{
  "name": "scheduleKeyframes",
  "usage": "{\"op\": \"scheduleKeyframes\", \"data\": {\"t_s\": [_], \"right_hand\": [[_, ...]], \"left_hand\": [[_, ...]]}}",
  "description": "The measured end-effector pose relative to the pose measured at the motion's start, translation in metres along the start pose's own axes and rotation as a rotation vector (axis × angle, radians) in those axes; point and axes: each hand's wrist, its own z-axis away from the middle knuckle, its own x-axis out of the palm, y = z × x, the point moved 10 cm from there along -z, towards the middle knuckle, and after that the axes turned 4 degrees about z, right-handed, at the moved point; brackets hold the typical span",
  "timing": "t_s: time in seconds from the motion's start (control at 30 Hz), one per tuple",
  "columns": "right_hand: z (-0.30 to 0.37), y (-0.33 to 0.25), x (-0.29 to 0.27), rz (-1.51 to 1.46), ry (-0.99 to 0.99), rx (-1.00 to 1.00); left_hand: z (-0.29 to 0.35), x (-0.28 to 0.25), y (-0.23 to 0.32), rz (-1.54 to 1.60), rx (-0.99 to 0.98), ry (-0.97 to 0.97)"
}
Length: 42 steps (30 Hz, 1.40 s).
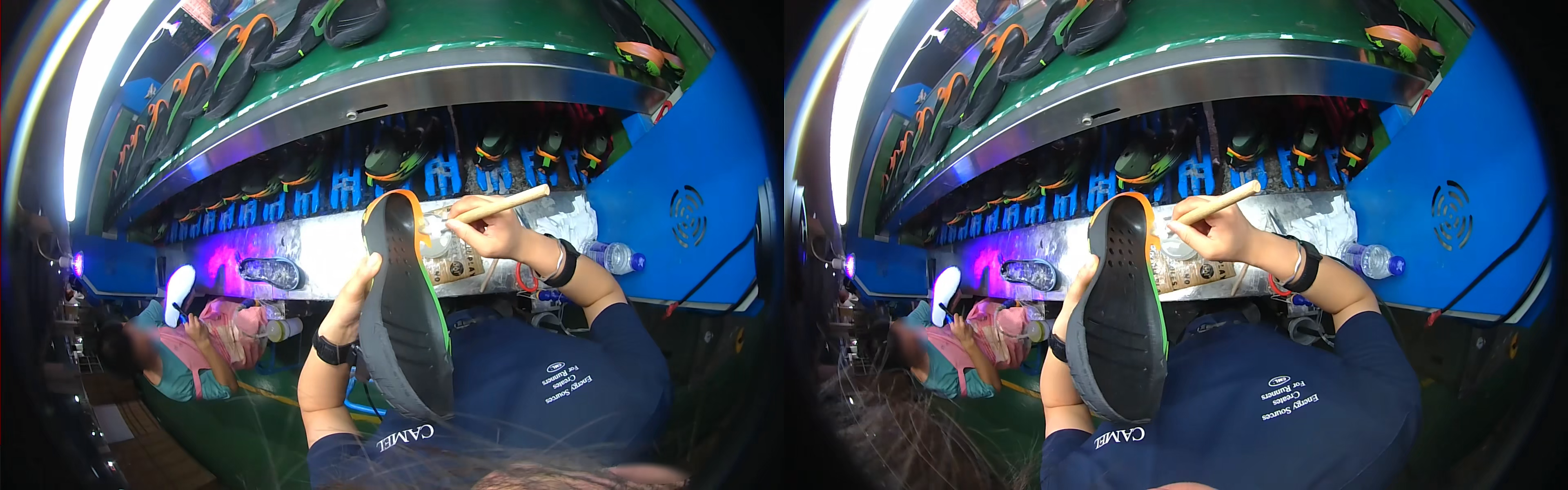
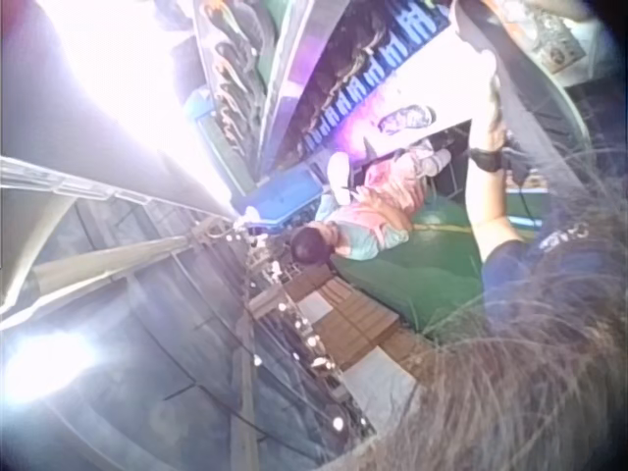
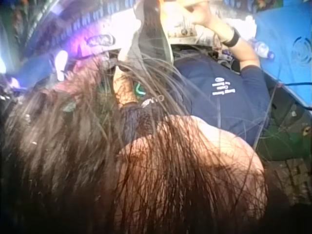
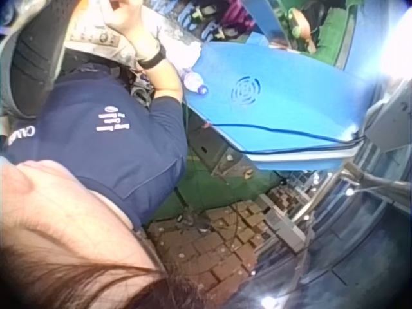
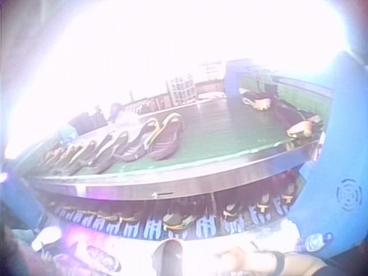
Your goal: Applying glue or primer to the edges of shoe soles using a brush and placing them on a conveyor belt.
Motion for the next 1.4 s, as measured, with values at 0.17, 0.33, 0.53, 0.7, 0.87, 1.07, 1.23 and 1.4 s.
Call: {"op": "scheduleKeyframes", "data": {"t_s": [0.17, 0.33, 0.53, 0.7, 0.87, 1.07, 1.23, 1.4], "right_hand": [[0.004, 0.003, -0.002, -0.141, -0.047, 0.136], [-0.011, 0.006, -0.027, 0.008, 0.186, 0.048], [0.000, -0.002, -0.013, -0.123, 0.030, 0.095], [-0.022, -0.001, -0.029, 0.060, 0.174, 0.022], [-0.013, 0.001, -0.015, 0.001, 0.093, 0.006], [-0.001, -0.013, -0.009, -0.116, 0.022, 0.074], [-0.014, -0.017, -0.030, -0.026, 0.162, -0.081], [-0.017, -0.015, -0.030, 0.047, 0.185, -0.103]], "left_hand": [[-0.005, -0.001, -0.002, -0.092, -0.057, -0.028], [-0.011, 0.003, 0.005, -0.188, 0.001, -0.044], [-0.017, 0.006, 0.015, -0.237, 0.028, -0.059], [-0.020, 0.016, 0.020, -0.282, 0.035, -0.074], [-0.025, 0.021, 0.028, -0.327, 0.077, -0.059], [-0.030, 0.018, 0.031, -0.359, 0.074, -0.071], [-0.032, 0.026, 0.038, -0.392, 0.083, -0.062], [-0.033, 0.035, 0.040, -0.435, 0.118, -0.083]]}}
